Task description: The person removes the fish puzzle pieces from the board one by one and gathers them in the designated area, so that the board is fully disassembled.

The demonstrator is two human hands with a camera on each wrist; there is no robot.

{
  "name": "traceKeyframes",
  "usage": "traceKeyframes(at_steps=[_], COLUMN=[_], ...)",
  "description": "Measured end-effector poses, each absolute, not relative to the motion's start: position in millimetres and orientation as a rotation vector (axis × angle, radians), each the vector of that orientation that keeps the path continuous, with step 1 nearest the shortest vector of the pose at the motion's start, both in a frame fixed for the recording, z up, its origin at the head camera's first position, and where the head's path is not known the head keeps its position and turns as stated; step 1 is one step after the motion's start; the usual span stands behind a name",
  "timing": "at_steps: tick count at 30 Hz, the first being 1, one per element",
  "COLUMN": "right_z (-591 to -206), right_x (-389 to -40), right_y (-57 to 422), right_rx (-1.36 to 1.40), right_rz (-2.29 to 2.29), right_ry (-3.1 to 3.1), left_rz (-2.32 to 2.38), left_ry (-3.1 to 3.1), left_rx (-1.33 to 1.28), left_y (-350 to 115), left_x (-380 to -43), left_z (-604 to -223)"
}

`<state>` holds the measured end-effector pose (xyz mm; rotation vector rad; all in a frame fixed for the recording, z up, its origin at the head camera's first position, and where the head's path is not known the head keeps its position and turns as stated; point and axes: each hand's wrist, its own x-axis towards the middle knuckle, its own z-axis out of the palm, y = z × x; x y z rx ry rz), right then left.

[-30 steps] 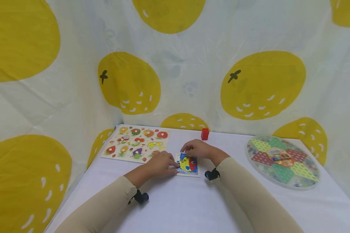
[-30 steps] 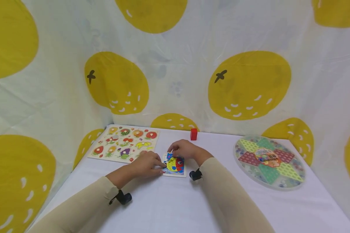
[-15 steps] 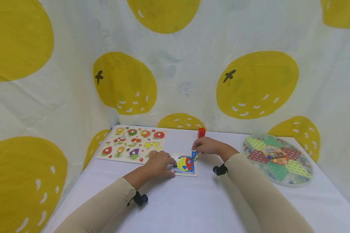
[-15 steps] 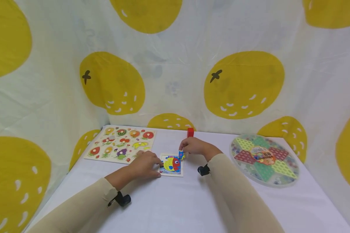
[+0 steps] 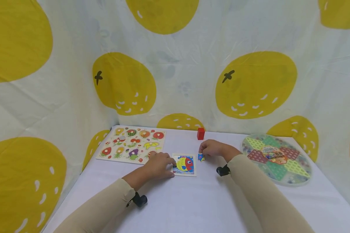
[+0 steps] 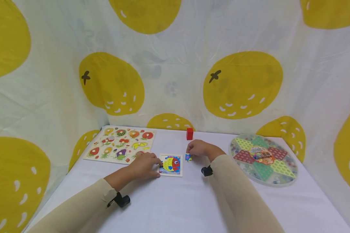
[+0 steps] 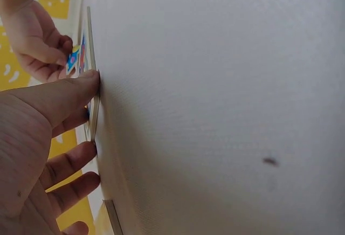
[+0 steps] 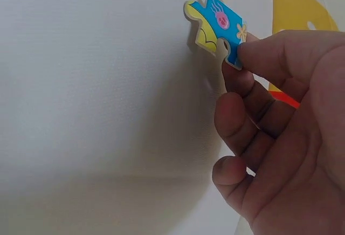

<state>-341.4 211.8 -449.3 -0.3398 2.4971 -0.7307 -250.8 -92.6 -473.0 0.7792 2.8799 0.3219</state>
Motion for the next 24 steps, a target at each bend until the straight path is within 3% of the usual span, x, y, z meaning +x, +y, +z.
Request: traceKeyframes(at_steps=[24], right_z=[-467], right_x=[-344], right_y=[199], right_rx=[-0.287], right_rz=[-0.617], right_ry=[2.682], left_rz=[0.294], left_ry=[2.894], left_rx=[0.783], left_y=[-94], left_x=[-253], left_z=[-473])
